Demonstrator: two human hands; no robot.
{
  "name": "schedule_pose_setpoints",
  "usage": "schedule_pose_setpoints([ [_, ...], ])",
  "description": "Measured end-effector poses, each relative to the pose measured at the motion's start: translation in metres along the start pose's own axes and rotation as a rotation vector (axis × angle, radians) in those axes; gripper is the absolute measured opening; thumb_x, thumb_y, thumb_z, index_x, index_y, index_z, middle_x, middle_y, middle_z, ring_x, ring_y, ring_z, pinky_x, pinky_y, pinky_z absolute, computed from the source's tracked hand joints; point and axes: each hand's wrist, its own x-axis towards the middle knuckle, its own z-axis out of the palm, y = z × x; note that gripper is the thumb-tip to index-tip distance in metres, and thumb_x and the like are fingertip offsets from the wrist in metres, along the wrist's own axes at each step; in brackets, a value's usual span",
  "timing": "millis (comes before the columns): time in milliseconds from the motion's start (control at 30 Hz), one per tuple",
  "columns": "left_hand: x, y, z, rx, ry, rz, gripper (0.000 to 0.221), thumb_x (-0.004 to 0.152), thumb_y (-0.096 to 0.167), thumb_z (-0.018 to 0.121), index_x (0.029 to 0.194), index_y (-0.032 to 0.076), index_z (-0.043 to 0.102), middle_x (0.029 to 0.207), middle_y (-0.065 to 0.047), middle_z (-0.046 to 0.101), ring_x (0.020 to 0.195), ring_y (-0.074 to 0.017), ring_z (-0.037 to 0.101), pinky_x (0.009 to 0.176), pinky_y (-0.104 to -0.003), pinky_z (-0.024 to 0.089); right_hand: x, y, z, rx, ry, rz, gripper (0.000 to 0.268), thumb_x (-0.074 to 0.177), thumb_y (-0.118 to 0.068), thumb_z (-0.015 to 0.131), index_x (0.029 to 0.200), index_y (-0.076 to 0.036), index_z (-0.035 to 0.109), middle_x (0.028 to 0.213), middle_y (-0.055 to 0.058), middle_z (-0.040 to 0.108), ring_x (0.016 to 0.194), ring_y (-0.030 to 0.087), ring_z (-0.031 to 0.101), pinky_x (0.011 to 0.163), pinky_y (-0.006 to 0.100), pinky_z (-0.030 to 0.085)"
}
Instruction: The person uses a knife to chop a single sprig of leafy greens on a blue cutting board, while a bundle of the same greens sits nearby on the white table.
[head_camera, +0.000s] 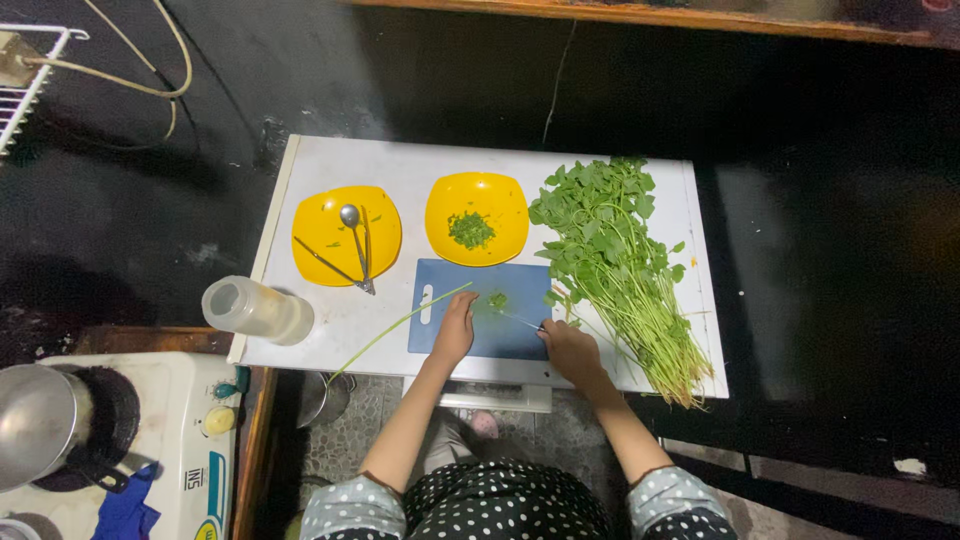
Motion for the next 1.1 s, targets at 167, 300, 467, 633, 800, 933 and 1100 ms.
schedule_pose_setpoints([
  [167, 0.001, -0.002, 0.0, -0.02, -0.001, 0.017, 0.038, 0.091, -0.011, 0.049, 0.127, -0.004, 0.06, 0.128, -0.024, 0.06, 0.123, -0.0412, 0.059, 0.11, -0.041, 0.045, -0.008, -0.004, -0.004, 0.002, -0.107, 0.056, 0.025, 0.102, -0.036, 0.051, 0.105, -0.013, 0.061, 0.089, 0.012, 0.069, 0.083, 0.035, 0.071, 0.07, 0.05, 0.056],
  [300, 0.002, 0.003, -0.001, 0.063, -0.05, -0.004, 0.042, 0.085, -0.01, 0.059, 0.127, -0.003, 0.059, 0.128, -0.023, 0.059, 0.123, -0.0428, 0.057, 0.109, -0.043, 0.045, -0.003, -0.008, 0.001, 0.02, -0.065, 0.11, 0.027, 0.102, -0.038, 0.05, 0.107, -0.014, 0.061, 0.092, 0.014, 0.071, 0.083, 0.037, 0.071, 0.072, 0.05, 0.056],
  [467, 0.013, 0.004, 0.012, 0.18, -0.106, -0.013, 0.056, 0.075, -0.003, 0.077, 0.127, -0.004, 0.057, 0.126, -0.022, 0.058, 0.122, -0.043, 0.054, 0.107, -0.044, 0.044, 0.012, -0.006, 0.03, 0.073, -0.033, 0.306, 0.033, 0.105, -0.041, 0.044, 0.11, -0.014, 0.062, 0.091, 0.018, 0.075, 0.085, 0.04, 0.073, 0.077, 0.052, 0.057],
  [633, 0.024, 0.0, 0.02, 0.249, -0.11, -0.028, 0.064, 0.067, -0.001, 0.084, 0.126, -0.005, 0.059, 0.121, -0.021, 0.056, 0.117, -0.0423, 0.053, 0.103, -0.045, 0.045, 0.022, -0.011, 0.034, 0.059, -0.131, 0.316, 0.033, 0.106, -0.04, 0.044, 0.108, -0.013, 0.062, 0.088, 0.02, 0.074, 0.083, 0.042, 0.072, 0.077, 0.055, 0.056],
  [800, 0.031, -0.005, 0.016, 0.246, -0.155, -0.008, 0.063, 0.066, 0.002, 0.087, 0.124, -0.002, 0.063, 0.117, -0.019, 0.057, 0.114, -0.0401, 0.055, 0.1, -0.044, 0.047, 0.013, -0.001, 0.027, 0.154, -0.161, 0.315, 0.036, 0.104, -0.041, 0.043, 0.105, -0.01, 0.062, 0.087, 0.022, 0.073, 0.084, 0.045, 0.07, 0.075, 0.058, 0.055],
  [933, 0.035, -0.001, 0.014, 0.243, -0.175, 0.027, 0.06, 0.064, 0.003, 0.087, 0.12, -0.001, 0.066, 0.115, -0.018, 0.059, 0.112, -0.039, 0.058, 0.098, -0.042, 0.049, -0.002, 0.003, 0.05, 0.188, -0.144, 0.392, 0.041, 0.109, -0.04, 0.035, 0.109, -0.007, 0.059, 0.088, 0.027, 0.073, 0.087, 0.047, 0.071, 0.081, 0.058, 0.055],
  [1100, 0.037, -0.006, 0.02, 0.222, -0.186, 0.011, 0.055, 0.065, 0.003, 0.087, 0.117, -0.002, 0.067, 0.113, -0.017, 0.06, 0.11, -0.0381, 0.059, 0.097, -0.042, 0.049, -0.013, -0.043, 0.057, 0.296, -0.18, 0.595, 0.044, 0.11, -0.04, 0.035, 0.11, -0.007, 0.064, 0.097, 0.03, 0.071, 0.095, 0.052, 0.067, 0.088, 0.061, 0.052],
])
